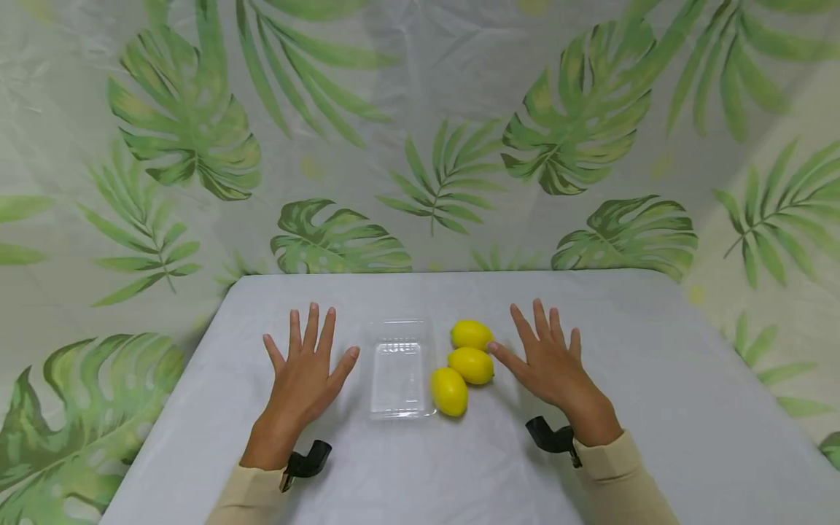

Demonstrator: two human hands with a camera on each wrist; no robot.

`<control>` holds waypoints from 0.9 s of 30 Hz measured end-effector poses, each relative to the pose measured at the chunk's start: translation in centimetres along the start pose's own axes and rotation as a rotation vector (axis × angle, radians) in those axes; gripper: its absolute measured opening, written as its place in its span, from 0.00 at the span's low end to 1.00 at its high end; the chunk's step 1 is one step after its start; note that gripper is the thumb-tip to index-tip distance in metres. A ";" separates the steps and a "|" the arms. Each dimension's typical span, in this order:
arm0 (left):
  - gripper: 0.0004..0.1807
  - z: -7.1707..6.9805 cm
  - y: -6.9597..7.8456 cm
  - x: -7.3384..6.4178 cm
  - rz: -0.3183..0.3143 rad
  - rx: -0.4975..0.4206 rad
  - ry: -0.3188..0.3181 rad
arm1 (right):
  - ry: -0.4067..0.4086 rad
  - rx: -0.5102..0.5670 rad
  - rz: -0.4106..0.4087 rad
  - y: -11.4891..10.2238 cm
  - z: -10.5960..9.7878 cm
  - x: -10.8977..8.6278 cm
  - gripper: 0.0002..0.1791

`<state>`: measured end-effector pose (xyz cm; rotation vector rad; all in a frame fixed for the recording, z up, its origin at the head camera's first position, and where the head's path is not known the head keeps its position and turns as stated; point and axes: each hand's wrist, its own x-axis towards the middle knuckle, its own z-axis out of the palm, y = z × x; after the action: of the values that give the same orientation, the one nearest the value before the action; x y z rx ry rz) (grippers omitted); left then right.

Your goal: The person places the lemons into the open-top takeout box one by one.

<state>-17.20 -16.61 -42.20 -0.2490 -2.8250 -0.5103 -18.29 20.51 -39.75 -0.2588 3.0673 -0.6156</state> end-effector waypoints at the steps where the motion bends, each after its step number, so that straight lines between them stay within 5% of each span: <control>1: 0.44 0.0 0.1 0.0 0.003 -0.017 0.004 | -0.003 0.000 0.001 0.0 0.0 0.0 0.50; 14: 0.39 1.1 0.7 0.6 0.048 -0.397 -0.011 | -0.009 0.058 -0.019 0.4 0.0 0.7 0.50; 27: 0.37 3.4 -0.2 0.4 -0.028 -0.879 -0.097 | -0.041 0.179 -0.076 0.5 0.2 1.7 0.48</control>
<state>-18.41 -15.46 -45.25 -0.3925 -2.4961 -1.7542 -20.00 20.63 -40.03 -0.3809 2.9498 -0.8707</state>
